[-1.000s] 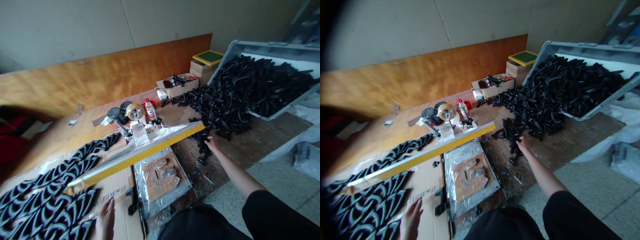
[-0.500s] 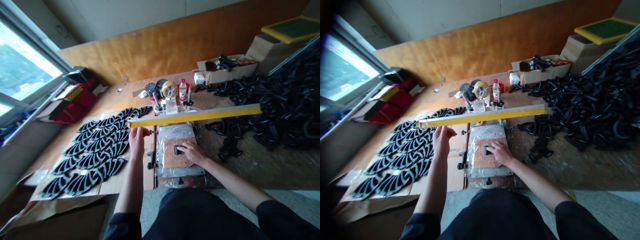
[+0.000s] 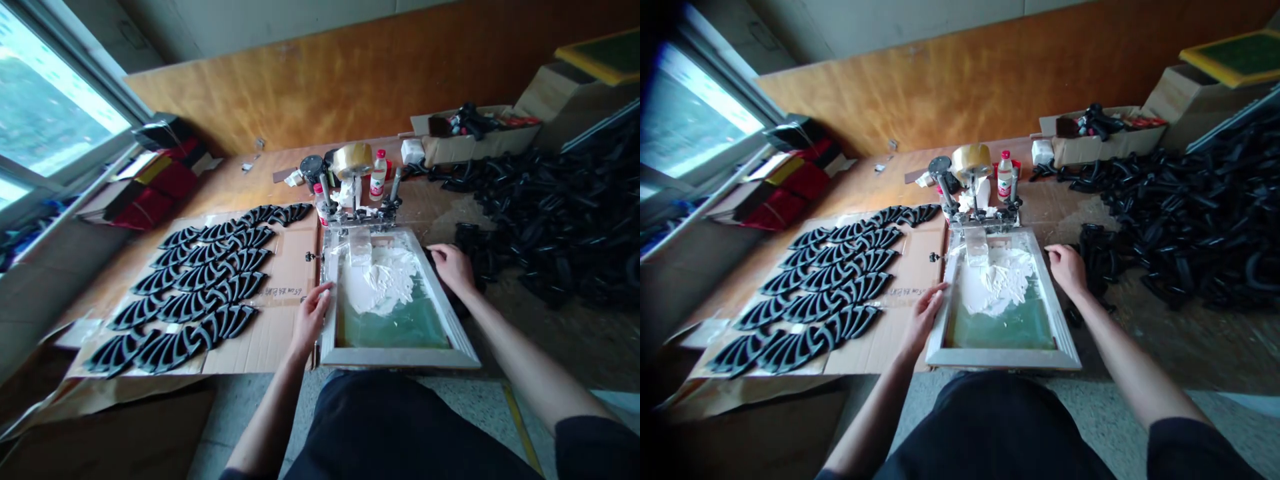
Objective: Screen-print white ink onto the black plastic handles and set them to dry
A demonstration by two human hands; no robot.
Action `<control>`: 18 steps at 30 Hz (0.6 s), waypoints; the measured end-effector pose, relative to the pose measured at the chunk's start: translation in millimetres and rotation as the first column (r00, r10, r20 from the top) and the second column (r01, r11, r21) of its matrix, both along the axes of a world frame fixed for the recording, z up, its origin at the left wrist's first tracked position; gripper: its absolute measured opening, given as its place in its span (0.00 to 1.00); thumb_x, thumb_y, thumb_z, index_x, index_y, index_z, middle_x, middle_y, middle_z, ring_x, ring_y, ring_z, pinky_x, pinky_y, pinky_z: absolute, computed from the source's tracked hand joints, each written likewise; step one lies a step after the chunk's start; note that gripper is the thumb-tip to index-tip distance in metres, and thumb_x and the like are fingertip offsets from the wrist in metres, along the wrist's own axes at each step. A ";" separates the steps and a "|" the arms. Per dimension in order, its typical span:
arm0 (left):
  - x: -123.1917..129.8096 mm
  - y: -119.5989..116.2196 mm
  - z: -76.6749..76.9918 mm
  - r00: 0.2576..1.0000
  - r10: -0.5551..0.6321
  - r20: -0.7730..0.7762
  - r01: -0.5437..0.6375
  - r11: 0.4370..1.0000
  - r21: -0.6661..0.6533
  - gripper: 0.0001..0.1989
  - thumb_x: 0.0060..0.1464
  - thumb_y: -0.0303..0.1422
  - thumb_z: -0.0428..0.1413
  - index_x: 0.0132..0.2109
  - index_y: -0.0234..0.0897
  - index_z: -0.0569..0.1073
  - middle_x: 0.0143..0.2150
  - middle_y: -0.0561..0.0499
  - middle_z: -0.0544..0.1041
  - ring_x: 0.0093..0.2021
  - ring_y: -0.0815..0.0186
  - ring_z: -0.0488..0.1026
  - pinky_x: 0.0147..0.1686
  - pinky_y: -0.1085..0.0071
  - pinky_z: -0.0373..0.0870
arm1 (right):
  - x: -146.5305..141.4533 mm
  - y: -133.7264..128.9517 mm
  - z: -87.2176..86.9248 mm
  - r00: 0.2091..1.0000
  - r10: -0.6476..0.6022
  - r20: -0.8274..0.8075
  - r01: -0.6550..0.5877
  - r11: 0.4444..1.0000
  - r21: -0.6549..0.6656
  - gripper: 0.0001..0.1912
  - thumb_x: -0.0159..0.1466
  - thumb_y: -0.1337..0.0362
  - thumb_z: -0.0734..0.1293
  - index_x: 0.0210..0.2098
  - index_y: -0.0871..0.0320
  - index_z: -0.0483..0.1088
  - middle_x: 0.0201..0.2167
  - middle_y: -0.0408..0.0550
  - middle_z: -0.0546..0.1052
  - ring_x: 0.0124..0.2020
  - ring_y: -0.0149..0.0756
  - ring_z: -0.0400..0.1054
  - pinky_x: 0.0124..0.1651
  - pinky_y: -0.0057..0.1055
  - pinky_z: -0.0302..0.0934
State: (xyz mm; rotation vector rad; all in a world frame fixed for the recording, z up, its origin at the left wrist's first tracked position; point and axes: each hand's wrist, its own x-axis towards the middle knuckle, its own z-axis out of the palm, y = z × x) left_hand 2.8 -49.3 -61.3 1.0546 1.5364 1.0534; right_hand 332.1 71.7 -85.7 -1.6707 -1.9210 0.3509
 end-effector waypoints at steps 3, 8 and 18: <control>1.8 -3.3 -41.5 0.998 -0.013 -0.060 0.008 0.996 -0.085 0.34 0.55 0.46 0.55 0.66 0.40 0.61 0.24 0.58 0.69 0.22 0.73 0.63 0.23 0.78 0.59 | -39.1 19.8 22.7 0.990 0.143 0.018 -0.144 0.975 0.168 0.30 0.62 0.57 0.65 0.61 0.61 0.62 0.60 0.59 0.64 0.55 0.47 0.63 0.57 0.44 0.60; 3.0 2.4 -69.7 0.962 -0.028 -0.273 -0.006 0.993 -0.122 0.30 0.56 0.44 0.53 0.64 0.40 0.64 0.24 0.58 0.68 0.24 0.72 0.65 0.26 0.77 0.60 | -119.0 14.4 33.5 0.872 0.420 0.249 -0.422 0.905 -0.051 0.14 0.59 0.64 0.69 0.45 0.60 0.71 0.44 0.52 0.74 0.48 0.43 0.67 0.49 0.36 0.62; -1.8 -0.9 -82.7 0.959 -0.055 -0.279 0.022 0.992 -0.121 0.28 0.59 0.47 0.50 0.63 0.42 0.64 0.30 0.55 0.71 0.30 0.69 0.69 0.30 0.75 0.62 | -74.6 -43.6 18.1 0.596 0.799 0.072 -0.755 0.589 -0.288 0.15 0.57 0.76 0.60 0.36 0.55 0.75 0.37 0.44 0.77 0.44 0.34 0.68 0.47 0.27 0.57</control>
